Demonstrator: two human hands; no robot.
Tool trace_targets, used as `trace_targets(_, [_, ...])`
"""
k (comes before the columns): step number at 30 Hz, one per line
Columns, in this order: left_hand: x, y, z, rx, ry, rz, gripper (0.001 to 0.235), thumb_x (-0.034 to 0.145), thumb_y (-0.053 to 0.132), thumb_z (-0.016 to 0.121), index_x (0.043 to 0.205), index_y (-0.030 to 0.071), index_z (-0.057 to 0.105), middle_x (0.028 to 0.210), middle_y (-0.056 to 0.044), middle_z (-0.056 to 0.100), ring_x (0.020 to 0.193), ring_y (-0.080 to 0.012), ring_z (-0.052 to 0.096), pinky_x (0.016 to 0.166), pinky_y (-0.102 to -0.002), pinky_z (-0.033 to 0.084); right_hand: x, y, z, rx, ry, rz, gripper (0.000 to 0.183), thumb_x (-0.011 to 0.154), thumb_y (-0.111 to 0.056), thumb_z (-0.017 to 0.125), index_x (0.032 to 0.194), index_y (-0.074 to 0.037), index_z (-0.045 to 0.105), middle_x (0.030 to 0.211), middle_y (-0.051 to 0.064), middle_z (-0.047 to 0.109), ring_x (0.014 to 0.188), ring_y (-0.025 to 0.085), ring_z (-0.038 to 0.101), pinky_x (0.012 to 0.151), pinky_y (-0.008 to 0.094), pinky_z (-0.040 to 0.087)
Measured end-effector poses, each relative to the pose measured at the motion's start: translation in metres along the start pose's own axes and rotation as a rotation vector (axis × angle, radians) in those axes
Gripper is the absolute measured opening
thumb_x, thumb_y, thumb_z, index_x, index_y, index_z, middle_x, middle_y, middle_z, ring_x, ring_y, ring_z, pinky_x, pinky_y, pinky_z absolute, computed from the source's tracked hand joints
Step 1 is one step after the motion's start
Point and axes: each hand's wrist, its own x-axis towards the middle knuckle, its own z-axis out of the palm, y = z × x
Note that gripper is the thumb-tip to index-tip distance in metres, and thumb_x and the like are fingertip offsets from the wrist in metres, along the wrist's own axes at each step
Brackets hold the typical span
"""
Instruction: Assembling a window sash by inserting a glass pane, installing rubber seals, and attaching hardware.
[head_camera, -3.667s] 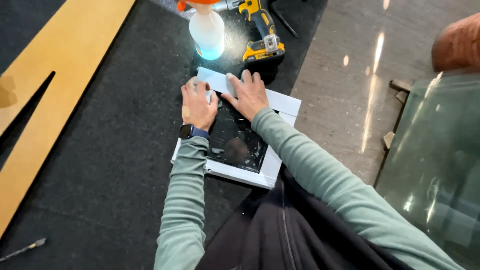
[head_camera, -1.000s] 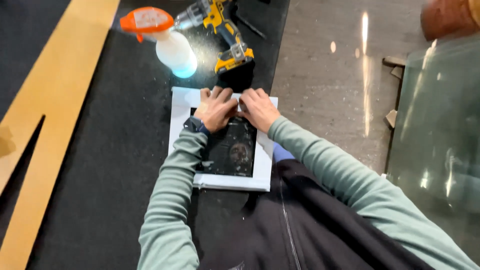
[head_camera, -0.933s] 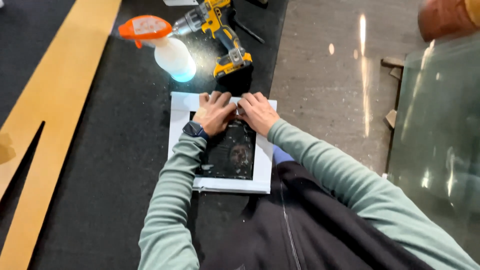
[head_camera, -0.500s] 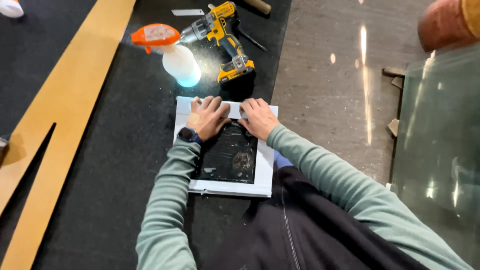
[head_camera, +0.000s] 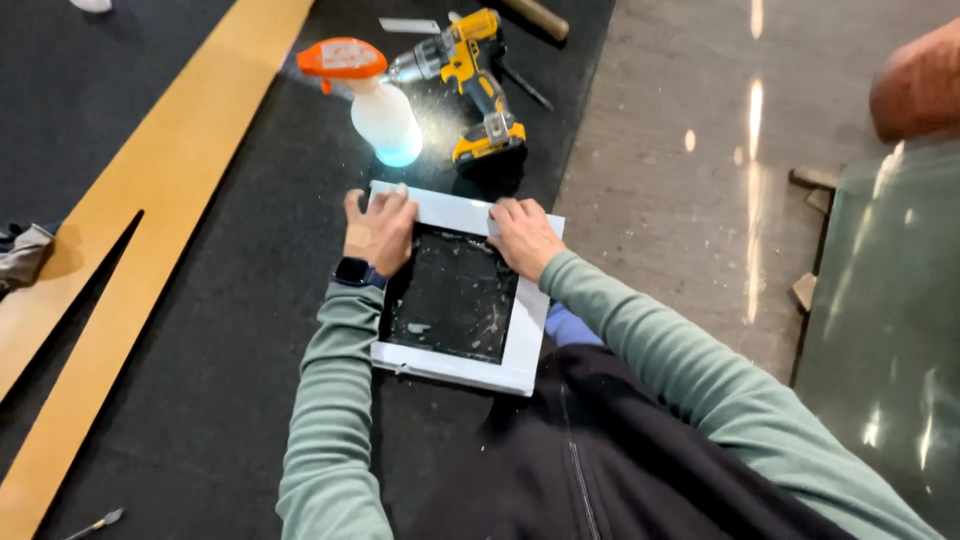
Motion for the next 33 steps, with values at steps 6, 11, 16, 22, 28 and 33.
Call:
trace_targets(6, [0.022,0.024,0.015,0.057,-0.059,0.16,0.026,0.086,0.017,0.065,0.112,0.015,0.067,0.123,-0.008,0.064,0.115,-0.0269,0.059,0.097,-0.06,0.039,0.003,0.009,0.0,0.007,-0.024,0.004,0.048,0.082,-0.02,0.077,0.122,-0.001,0.057,0.122,0.018,0.059,0.103,0.04,0.055,0.094,0.046,0.046])
trace_targets(11, [0.024,0.053,0.006,0.001,-0.081,0.246,0.018,0.088,0.018,0.062,0.105,0.015,0.067,0.112,-0.005,0.065,0.114,-0.026,0.06,0.1,-0.055,0.044,0.003,0.013,-0.001,0.046,-0.08,-0.014,0.047,0.084,-0.021,0.077,0.122,-0.002,0.057,0.122,0.017,0.059,0.102,0.039,0.055,0.093,0.046,0.046])
trace_targets(16, [0.001,0.016,0.001,-0.019,-0.157,-0.08,0.021,0.093,0.013,0.061,0.112,0.019,0.068,0.118,-0.002,0.064,0.118,-0.0237,0.061,0.103,-0.051,0.044,0.002,0.016,-0.011,0.071,-0.144,-0.043,0.049,0.084,-0.021,0.077,0.123,-0.002,0.055,0.123,0.017,0.058,0.101,0.039,0.054,0.093,0.046,0.046])
trace_targets(22, [0.011,0.019,0.032,-0.18,-0.02,-0.546,0.049,0.079,0.025,0.068,0.126,0.012,0.065,0.141,-0.019,0.052,0.113,-0.0421,0.057,0.084,-0.056,0.05,0.004,0.042,-0.023,0.059,-0.283,-0.109,0.055,0.082,-0.02,0.078,0.128,-0.003,0.053,0.125,0.018,0.056,0.105,0.039,0.054,0.094,0.045,0.046])
trace_targets(28, [0.007,0.021,0.028,-0.283,-0.044,-0.626,0.043,0.075,0.019,0.068,0.118,0.014,0.067,0.134,-0.021,0.056,0.108,-0.0425,0.056,0.093,-0.051,0.05,0.157,0.101,-0.17,0.593,-1.066,-0.335,0.042,0.092,-0.021,0.074,0.13,-0.008,0.063,0.129,0.012,0.069,0.121,0.027,0.065,0.104,0.04,0.051])
trace_targets(33, [0.02,0.035,0.012,-0.272,0.009,-0.637,0.043,0.069,0.013,0.067,0.112,0.008,0.067,0.129,-0.026,0.06,0.118,-0.0442,0.055,0.102,-0.052,0.045,0.439,0.218,-0.191,0.812,-0.444,-0.403,0.013,0.104,-0.01,0.065,0.111,-0.002,0.072,0.104,0.007,0.073,0.094,0.016,0.074,0.081,0.03,0.062])
